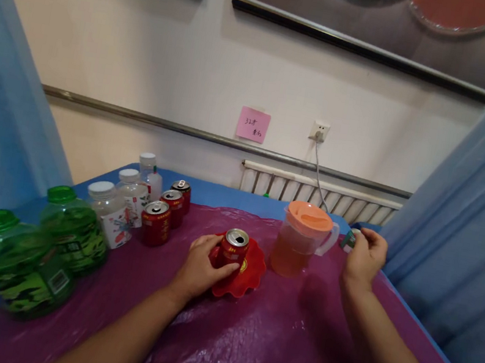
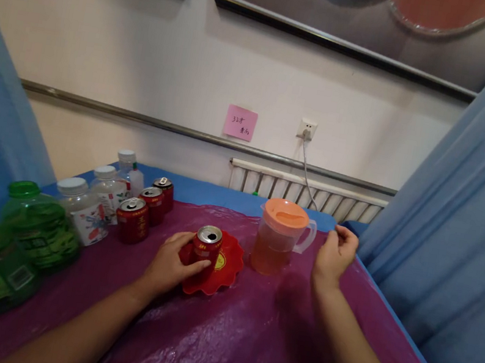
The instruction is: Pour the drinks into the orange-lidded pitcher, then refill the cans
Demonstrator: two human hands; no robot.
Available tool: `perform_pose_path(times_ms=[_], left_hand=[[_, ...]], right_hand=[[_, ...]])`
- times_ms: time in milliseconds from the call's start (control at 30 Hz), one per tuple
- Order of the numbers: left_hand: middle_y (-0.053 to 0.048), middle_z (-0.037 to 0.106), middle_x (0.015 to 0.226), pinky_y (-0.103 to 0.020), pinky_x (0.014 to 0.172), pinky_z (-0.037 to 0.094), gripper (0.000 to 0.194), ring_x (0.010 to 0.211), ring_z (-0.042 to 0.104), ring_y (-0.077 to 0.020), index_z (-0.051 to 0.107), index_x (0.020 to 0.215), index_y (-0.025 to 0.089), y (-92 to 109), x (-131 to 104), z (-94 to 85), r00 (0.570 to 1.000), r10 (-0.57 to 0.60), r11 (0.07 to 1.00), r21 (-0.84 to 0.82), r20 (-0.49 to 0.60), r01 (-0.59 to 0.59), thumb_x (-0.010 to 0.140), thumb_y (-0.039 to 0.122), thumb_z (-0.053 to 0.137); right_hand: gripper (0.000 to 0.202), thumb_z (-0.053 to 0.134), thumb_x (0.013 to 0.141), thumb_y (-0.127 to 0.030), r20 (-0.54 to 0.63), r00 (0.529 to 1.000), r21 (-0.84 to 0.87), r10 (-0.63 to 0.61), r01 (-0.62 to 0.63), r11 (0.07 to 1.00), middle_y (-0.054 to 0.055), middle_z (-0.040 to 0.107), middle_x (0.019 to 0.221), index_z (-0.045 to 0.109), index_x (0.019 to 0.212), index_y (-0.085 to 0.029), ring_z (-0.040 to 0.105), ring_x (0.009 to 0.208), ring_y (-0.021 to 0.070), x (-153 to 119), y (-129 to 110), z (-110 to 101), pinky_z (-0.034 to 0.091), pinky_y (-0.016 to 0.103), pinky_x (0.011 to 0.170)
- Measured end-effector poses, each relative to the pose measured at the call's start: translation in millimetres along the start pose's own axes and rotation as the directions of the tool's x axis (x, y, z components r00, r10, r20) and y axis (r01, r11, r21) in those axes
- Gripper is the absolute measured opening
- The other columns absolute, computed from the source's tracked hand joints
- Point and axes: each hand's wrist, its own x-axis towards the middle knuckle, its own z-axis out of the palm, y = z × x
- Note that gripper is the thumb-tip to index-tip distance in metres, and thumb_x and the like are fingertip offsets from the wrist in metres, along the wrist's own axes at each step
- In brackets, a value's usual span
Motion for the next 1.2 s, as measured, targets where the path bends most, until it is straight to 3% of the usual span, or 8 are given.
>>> perform_pose_path(times_ms=[100,167,267,367,567,767,967,1200], left_hand=[[-0.012,0.071,0.121,-0.053,0.105,0.048,0.062,0.116,0.063,-0.0347,0.069,0.122,0.020,3,-3,0.9,1.000,-0.004,1.000,-0.012,0.024,0.004,0.068,0.047,0.083],[-0.012,0.070,0.123,-0.053,0.106,0.047,0.065,0.118,0.062,-0.0345,0.068,0.124,0.020,4,-6,1.8,1.000,0.005,1.000,-0.021,0.026,-0.004,0.068,0.047,0.083],[-0.013,0.069,0.126,-0.053,0.108,0.046,0.068,0.120,0.061,-0.0341,0.067,0.127,0.020,4,-9,2.8,1.000,0.005,1.000,-0.028,0.030,-0.005,0.067,0.046,0.085],[-0.012,0.068,0.127,-0.052,0.108,0.045,0.068,0.121,0.060,-0.0336,0.066,0.128,0.020,5,-11,2.6,0.999,0.004,0.999,-0.045,0.035,-0.002,0.067,0.043,0.085],[-0.011,0.069,0.124,-0.053,0.108,0.045,0.060,0.120,0.061,-0.0333,0.067,0.122,0.022,9,-12,3.7,0.996,0.043,0.995,-0.094,0.074,-0.036,0.068,0.041,0.085],[-0.011,0.070,0.121,-0.051,0.106,0.048,0.058,0.117,0.063,-0.0331,0.069,0.120,0.022,9,-11,5.5,0.995,0.064,0.994,-0.088,0.070,-0.058,0.067,0.041,0.085],[-0.012,0.071,0.120,-0.053,0.103,0.050,0.056,0.115,0.065,-0.0339,0.069,0.117,0.021,1,-4,5.6,0.993,0.104,0.993,-0.068,0.063,-0.100,0.071,0.052,0.077],[-0.011,0.072,0.117,-0.051,0.098,0.056,0.051,0.109,0.069,-0.0338,0.070,0.114,0.022,-14,2,11.7,0.987,0.160,0.987,-0.022,-0.015,-0.161,0.070,0.047,0.074]], right_hand=[[0.028,0.071,0.081,-0.038,0.159,0.985,0.074,-0.068,0.057,0.996,0.004,0.065,0.103,0.063,0.100,-0.020,0.063,0.095,0.0179,-64,-5,-9,0.051,0.032,0.086],[0.022,0.068,0.084,-0.036,0.385,0.912,0.125,-0.143,0.102,0.987,0.007,0.065,0.106,0.064,0.100,-0.021,0.063,0.096,0.0195,-104,-3,-8,0.052,0.032,0.081],[0.009,0.062,0.090,-0.030,0.562,0.804,0.130,-0.196,0.149,0.980,0.008,0.065,0.105,0.065,0.094,-0.022,0.063,0.098,0.0213,-140,10,-5,0.052,0.033,0.079],[0.007,0.059,0.092,-0.027,0.635,0.744,0.085,-0.211,0.204,0.975,0.007,0.067,0.100,0.066,0.092,-0.023,0.064,0.095,0.0219,-144,25,-4,0.052,0.035,0.080],[0.017,0.059,0.094,-0.031,0.699,0.705,-0.023,-0.121,0.191,0.981,0.007,0.069,0.103,0.067,0.106,-0.022,0.065,0.084,0.0201,-143,27,-13,0.054,0.035,0.075],[0.055,0.076,0.079,-0.035,0.786,0.616,-0.124,0.044,0.087,0.988,0.010,0.067,0.127,0.059,0.130,-0.023,0.065,0.114,0.0278,-159,-2,7,0.050,0.047,0.102],[0.071,0.086,0.064,-0.032,0.770,0.626,-0.204,0.128,0.051,0.978,0.009,0.069,0.128,0.060,0.130,-0.024,0.064,0.119,0.0297,-158,-25,43,0.048,0.048,0.106],[0.064,0.088,0.061,-0.027,0.788,0.606,-0.154,0.110,0.021,0.988,0.006,0.073,0.118,0.066,0.121,-0.026,0.068,0.108,0.0275,-156,-35,55,0.052,0.044,0.098]])
